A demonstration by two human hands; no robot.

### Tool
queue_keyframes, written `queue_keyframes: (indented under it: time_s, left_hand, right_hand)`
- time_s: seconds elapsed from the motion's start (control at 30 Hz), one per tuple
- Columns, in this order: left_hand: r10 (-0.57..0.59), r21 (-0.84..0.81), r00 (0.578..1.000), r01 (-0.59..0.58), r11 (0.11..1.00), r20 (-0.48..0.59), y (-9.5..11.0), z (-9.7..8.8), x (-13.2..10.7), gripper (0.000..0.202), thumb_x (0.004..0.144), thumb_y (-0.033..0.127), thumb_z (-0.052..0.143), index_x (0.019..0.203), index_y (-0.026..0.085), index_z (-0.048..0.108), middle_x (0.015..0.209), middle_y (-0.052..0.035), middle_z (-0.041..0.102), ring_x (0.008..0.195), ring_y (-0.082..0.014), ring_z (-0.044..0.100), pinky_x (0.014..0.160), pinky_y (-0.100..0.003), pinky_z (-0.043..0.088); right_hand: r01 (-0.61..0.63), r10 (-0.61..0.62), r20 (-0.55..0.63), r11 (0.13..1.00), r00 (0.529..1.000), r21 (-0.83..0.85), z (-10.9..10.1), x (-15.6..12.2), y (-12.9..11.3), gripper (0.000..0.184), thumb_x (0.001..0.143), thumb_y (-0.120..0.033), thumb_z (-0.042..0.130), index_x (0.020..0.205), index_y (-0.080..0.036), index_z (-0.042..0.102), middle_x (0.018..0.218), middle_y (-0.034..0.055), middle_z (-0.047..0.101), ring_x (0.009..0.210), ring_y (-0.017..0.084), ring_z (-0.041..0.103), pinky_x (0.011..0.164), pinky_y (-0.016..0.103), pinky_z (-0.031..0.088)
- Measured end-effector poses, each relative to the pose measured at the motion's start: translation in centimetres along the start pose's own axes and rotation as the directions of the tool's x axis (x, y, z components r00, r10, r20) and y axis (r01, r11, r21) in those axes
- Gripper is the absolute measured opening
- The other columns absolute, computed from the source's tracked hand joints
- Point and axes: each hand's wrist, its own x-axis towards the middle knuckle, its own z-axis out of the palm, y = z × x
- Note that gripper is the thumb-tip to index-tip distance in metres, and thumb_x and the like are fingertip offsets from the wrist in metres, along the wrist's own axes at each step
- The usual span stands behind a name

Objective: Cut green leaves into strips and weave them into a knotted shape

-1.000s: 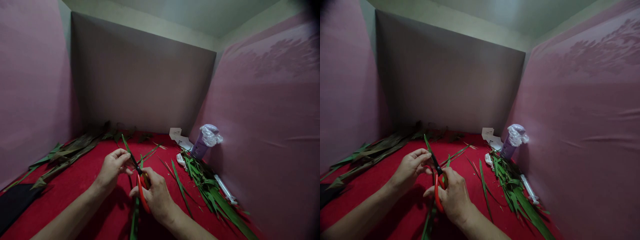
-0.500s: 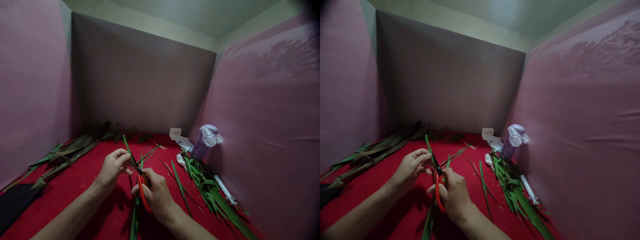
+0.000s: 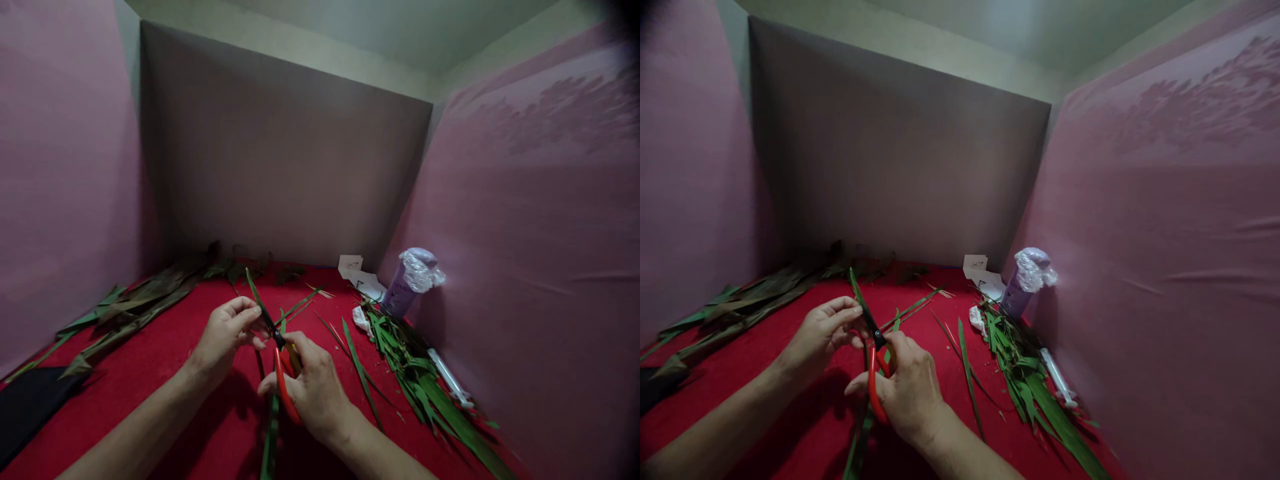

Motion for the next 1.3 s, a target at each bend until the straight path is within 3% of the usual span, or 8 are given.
queue_keyframes:
  time_s: [0.33,0.67,0.83,0.93,1.1,1.3]
  left_hand:
    - [-0.013,-0.024,0.999,0.014,1.0,0.045,-0.27,0.0,0.14,0.013,0.07,0.022,0.062,0.065,0.014,0.051,0.054,0.0,0.061,0.047,-0.0125,0.058,0.041,-0.022,0.049]
    - [-0.023,-0.036,0.999,0.024,0.999,0.037,-0.39,-0.04,0.01,0.014,0.07,0.021,0.062,0.066,0.015,0.051,0.052,0.0018,0.059,0.046,-0.0121,0.058,0.04,-0.021,0.048]
    - [-0.024,-0.037,0.999,0.025,0.999,0.031,-0.38,-0.01,0.06,0.014,0.069,0.021,0.062,0.065,0.015,0.051,0.051,0.0019,0.058,0.046,-0.0122,0.057,0.04,-0.021,0.048]
    - [-0.015,-0.03,0.999,0.016,0.999,0.031,-0.41,-0.09,0.15,0.014,0.069,0.021,0.062,0.065,0.015,0.05,0.051,0.0018,0.059,0.046,-0.0123,0.057,0.04,-0.022,0.048]
    - [-0.027,-0.009,0.998,0.028,1.0,0.059,-0.53,0.02,0.14,0.013,0.071,0.021,0.061,0.066,0.015,0.051,0.052,0.0012,0.06,0.047,-0.0126,0.058,0.042,-0.022,0.048]
    - [-0.047,-0.006,0.993,0.048,0.999,0.112,-0.79,0.16,0.02,0.013,0.072,0.022,0.06,0.066,0.015,0.05,0.053,-0.001,0.063,0.044,-0.0115,0.056,0.043,-0.022,0.047]
  right_hand:
    - [-0.008,0.005,0.043,0.997,0.999,0.07,0.13,-0.12,0.6,0.024,0.075,-0.024,0.065,0.097,-0.021,0.055,0.077,-0.0003,0.065,0.066,0.014,0.055,0.057,0.021,0.037]
    - [-0.01,-0.007,0.077,0.975,0.997,0.22,0.25,-0.15,0.63,0.025,0.075,-0.003,0.056,0.094,-0.02,0.052,0.067,-0.0045,0.069,0.057,0.01,0.059,0.059,0.018,0.039]
    - [-0.024,0.003,0.089,0.971,0.996,0.239,0.3,-0.16,0.56,0.023,0.077,-0.006,0.056,0.096,-0.02,0.053,0.068,-0.0043,0.069,0.057,0.01,0.058,0.058,0.018,0.038]
    - [-0.044,0.03,0.073,0.979,0.997,0.199,0.24,-0.12,0.36,0.019,0.076,-0.017,0.062,0.093,-0.02,0.055,0.07,-0.0037,0.066,0.059,0.011,0.056,0.057,0.019,0.038]
    - [-0.058,0.055,0.029,0.994,0.998,0.09,-0.02,0.01,0.04,0.029,0.067,-0.033,0.07,0.088,-0.02,0.056,0.063,-0.005,0.055,0.055,0.011,0.045,0.051,0.02,0.034]
    - [-0.039,0.039,0.012,0.997,0.999,0.064,-0.09,0.09,0.14,0.031,0.067,-0.035,0.07,0.088,-0.019,0.054,0.065,-0.0044,0.055,0.056,0.011,0.045,0.05,0.02,0.033]
